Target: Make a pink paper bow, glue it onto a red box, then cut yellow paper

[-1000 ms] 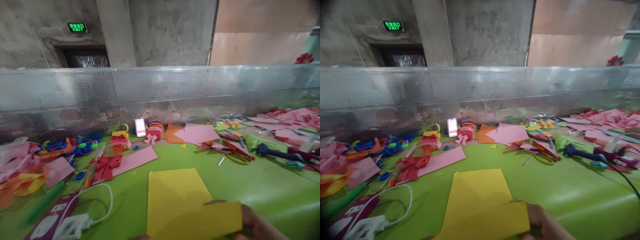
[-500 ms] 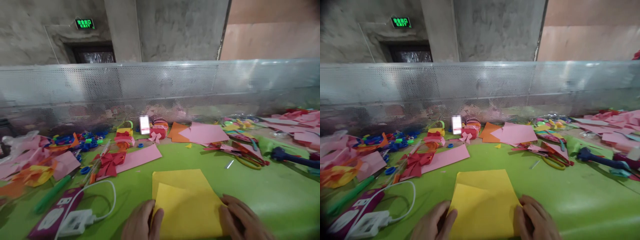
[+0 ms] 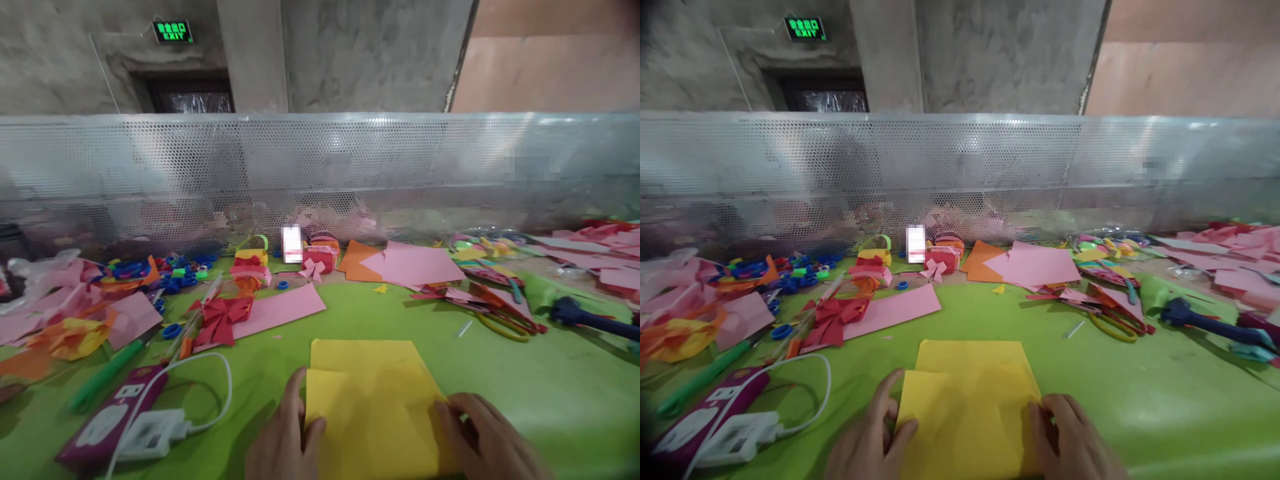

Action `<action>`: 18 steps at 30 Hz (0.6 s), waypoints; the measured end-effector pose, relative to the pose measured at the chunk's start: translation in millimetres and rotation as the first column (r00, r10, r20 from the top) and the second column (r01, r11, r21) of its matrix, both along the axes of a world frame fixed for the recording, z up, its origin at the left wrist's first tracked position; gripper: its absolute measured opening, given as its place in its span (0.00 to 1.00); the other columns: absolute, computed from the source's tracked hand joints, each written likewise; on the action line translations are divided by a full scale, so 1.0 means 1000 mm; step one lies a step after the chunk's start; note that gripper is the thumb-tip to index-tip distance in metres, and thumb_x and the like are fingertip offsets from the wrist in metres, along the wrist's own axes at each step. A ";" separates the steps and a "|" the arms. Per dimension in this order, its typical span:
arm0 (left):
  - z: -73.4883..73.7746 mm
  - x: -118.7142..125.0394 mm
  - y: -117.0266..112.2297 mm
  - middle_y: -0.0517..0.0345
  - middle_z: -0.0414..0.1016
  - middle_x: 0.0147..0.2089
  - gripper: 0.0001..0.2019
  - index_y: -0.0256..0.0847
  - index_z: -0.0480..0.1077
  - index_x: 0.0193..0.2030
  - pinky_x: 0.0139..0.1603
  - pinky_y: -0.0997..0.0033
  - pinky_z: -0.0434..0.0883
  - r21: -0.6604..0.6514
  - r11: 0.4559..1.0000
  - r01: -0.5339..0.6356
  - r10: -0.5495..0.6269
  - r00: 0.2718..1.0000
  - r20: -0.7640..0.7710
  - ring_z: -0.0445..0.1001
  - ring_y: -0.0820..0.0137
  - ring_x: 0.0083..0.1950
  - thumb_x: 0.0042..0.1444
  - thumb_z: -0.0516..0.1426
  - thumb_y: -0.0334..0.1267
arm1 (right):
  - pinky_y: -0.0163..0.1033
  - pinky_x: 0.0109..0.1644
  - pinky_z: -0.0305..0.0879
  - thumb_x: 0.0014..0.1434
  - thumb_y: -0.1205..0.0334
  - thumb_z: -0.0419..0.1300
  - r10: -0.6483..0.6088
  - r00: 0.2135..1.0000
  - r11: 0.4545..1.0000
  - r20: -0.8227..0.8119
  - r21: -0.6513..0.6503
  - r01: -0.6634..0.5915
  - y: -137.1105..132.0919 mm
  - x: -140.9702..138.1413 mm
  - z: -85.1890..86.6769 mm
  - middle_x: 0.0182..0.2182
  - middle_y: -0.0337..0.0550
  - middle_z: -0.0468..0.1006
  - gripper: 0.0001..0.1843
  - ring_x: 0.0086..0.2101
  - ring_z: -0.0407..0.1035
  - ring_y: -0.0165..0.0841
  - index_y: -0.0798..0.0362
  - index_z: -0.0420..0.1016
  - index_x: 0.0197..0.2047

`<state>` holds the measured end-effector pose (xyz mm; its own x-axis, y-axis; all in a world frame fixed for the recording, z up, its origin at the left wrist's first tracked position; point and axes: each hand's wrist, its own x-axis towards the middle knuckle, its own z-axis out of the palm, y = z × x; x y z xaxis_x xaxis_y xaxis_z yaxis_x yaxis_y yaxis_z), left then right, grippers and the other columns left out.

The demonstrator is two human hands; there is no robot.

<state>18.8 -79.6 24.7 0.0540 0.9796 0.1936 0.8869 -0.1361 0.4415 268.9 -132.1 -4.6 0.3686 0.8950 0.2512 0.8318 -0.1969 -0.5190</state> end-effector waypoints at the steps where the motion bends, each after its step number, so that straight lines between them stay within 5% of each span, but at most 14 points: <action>1: 0.000 0.000 0.001 0.61 0.76 0.34 0.24 0.42 0.58 0.59 0.30 0.74 0.66 -0.003 1.000 -0.001 0.001 1.000 0.018 0.76 0.70 0.30 0.53 0.49 0.33 | 0.38 0.24 0.69 0.55 0.42 0.46 -0.010 1.000 1.000 -0.004 -0.014 0.010 0.000 0.000 0.000 0.26 0.43 0.76 0.18 0.24 0.73 0.37 0.44 0.68 0.27; 7: 0.010 -0.003 0.002 0.59 0.76 0.33 0.24 0.39 0.56 0.59 0.30 0.71 0.66 -0.103 0.992 0.070 -0.045 0.974 0.223 0.75 0.68 0.31 0.56 0.47 0.45 | 0.36 0.22 0.66 0.55 0.43 0.47 -0.056 0.998 0.998 -0.030 -0.041 0.055 0.001 -0.001 0.004 0.26 0.41 0.77 0.18 0.23 0.72 0.35 0.46 0.67 0.27; 12: 0.021 -0.004 0.000 0.64 0.75 0.32 0.28 0.41 0.54 0.60 0.29 0.72 0.66 -0.197 0.972 0.128 -0.050 0.932 0.360 0.70 0.72 0.23 0.50 0.51 0.41 | 0.34 0.24 0.67 0.54 0.43 0.48 -0.097 0.994 0.993 -0.047 -0.074 0.094 0.002 -0.002 0.006 0.27 0.41 0.77 0.19 0.25 0.73 0.35 0.47 0.69 0.28; 18: 0.007 -0.007 -0.005 0.55 0.76 0.39 0.32 0.41 0.55 0.59 0.31 0.72 0.69 -0.069 0.967 0.243 -0.150 0.772 0.618 0.74 0.68 0.32 0.48 0.52 0.50 | 0.36 0.24 0.68 0.54 0.42 0.48 -0.094 0.995 0.995 -0.020 -0.018 0.094 0.004 -0.001 0.006 0.29 0.44 0.79 0.20 0.26 0.74 0.36 0.47 0.71 0.30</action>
